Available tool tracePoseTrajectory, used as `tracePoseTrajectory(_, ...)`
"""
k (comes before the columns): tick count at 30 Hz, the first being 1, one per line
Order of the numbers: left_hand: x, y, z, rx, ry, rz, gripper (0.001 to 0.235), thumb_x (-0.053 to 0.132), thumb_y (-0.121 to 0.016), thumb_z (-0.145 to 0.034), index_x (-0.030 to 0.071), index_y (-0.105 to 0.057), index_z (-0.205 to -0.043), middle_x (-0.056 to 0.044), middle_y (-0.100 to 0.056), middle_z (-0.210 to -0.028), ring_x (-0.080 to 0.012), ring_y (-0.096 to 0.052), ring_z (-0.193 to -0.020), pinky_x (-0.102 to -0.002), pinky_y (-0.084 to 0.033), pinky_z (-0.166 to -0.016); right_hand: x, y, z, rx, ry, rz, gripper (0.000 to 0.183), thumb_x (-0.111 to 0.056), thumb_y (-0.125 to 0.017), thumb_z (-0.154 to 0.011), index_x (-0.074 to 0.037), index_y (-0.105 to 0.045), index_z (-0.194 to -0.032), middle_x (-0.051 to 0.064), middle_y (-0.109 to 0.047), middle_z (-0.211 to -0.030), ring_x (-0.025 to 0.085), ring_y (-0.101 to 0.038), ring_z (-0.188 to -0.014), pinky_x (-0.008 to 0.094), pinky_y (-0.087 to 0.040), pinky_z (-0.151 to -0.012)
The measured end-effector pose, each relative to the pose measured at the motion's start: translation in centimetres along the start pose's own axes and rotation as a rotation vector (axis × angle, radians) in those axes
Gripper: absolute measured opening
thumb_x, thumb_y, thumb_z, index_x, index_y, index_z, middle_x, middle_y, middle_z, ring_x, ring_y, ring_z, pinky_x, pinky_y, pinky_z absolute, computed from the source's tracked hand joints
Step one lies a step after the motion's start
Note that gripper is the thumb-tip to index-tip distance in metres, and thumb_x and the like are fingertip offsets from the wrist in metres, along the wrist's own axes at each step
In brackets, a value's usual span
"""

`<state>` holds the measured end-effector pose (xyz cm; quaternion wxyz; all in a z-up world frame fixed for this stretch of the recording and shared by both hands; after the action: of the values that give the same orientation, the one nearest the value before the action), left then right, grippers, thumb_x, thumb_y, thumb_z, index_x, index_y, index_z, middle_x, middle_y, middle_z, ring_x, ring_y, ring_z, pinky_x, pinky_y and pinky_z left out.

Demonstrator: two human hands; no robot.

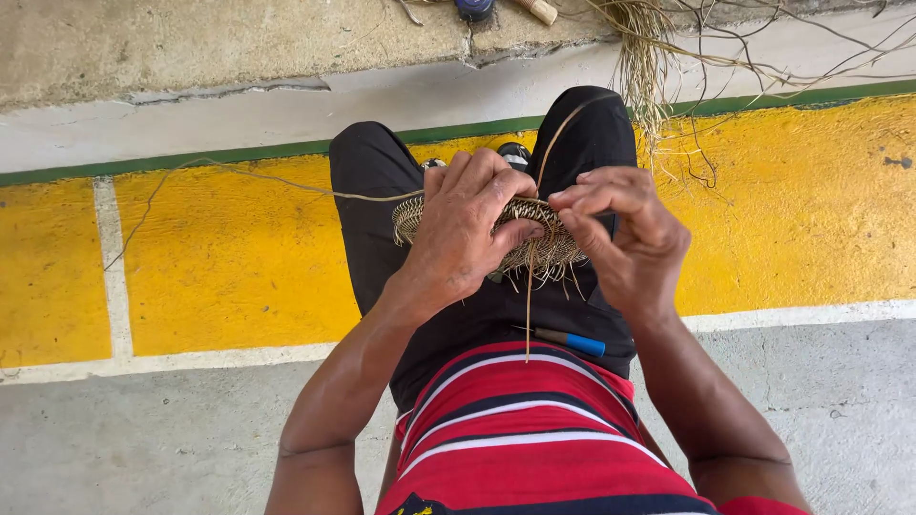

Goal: Weaving a circular straw fiber mat using a weaving needle.

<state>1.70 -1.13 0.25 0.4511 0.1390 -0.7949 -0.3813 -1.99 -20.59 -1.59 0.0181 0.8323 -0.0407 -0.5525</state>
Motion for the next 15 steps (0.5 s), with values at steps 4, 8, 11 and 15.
tracePoseTrajectory(4, 0.1, 0.0, -0.1, 0.006, -0.008, -0.003, 0.04, 0.023, -0.085, -0.082, 0.016, -0.064, -0.116, 0.0, -0.056, -0.108, -0.0213, -0.056, -0.108, -0.043, -0.035, -0.097, -0.5, -0.8, 0.4, -0.028, 0.167, 0.383, 0.024, -0.006, -0.086, -0.088, -0.009, -0.066, -0.099, 0.005, -0.072, -0.109, 0.02, -0.064, -0.105, 0.036, -0.044, -0.102)
tracePoseTrajectory(8, 0.3, -0.1, 0.2, -0.002, -0.011, 0.002, 0.042, 0.021, -0.086, -0.083, 0.016, -0.062, -0.118, 0.0, -0.055, -0.108, -0.0213, -0.055, -0.108, -0.042, -0.035, -0.096, -0.3, -1.1, 0.7, -0.023, 0.143, 0.415, 0.025, -0.009, -0.089, -0.085, -0.011, -0.068, -0.098, 0.003, -0.069, -0.107, 0.021, -0.061, -0.105, 0.037, -0.044, -0.098)
tracePoseTrajectory(11, 0.2, -0.4, 0.5, 0.014, -0.01, -0.005, 0.046, 0.02, -0.086, -0.082, 0.015, -0.061, -0.12, -0.001, -0.055, -0.109, -0.0218, -0.055, -0.108, -0.043, -0.036, -0.096, -0.2, -1.2, 0.8, -0.033, 0.114, 0.416, 0.024, -0.009, -0.089, -0.084, -0.012, -0.068, -0.097, 0.003, -0.068, -0.106, 0.02, -0.061, -0.107, 0.038, -0.044, -0.098)
tracePoseTrajectory(15, 0.3, -0.7, 0.7, 0.044, -0.036, -0.02, 0.048, 0.02, -0.086, -0.081, 0.017, -0.059, -0.121, -0.001, -0.054, -0.11, -0.0212, -0.054, -0.108, -0.043, -0.037, -0.097, -0.1, -1.4, 1.0, -0.024, 0.086, 0.436, 0.024, -0.007, -0.088, -0.085, -0.012, -0.068, -0.097, 0.002, -0.068, -0.104, 0.019, -0.06, -0.107, 0.035, -0.045, -0.098)
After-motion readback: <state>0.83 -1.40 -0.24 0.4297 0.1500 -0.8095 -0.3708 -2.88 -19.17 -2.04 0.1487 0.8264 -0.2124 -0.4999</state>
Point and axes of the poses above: each hand's wrist, its own z-axis away from the middle knuckle, its own y-axis out of the back of the hand, x = y × z, the point moved 2 cm from there along -z, towards the middle knuckle
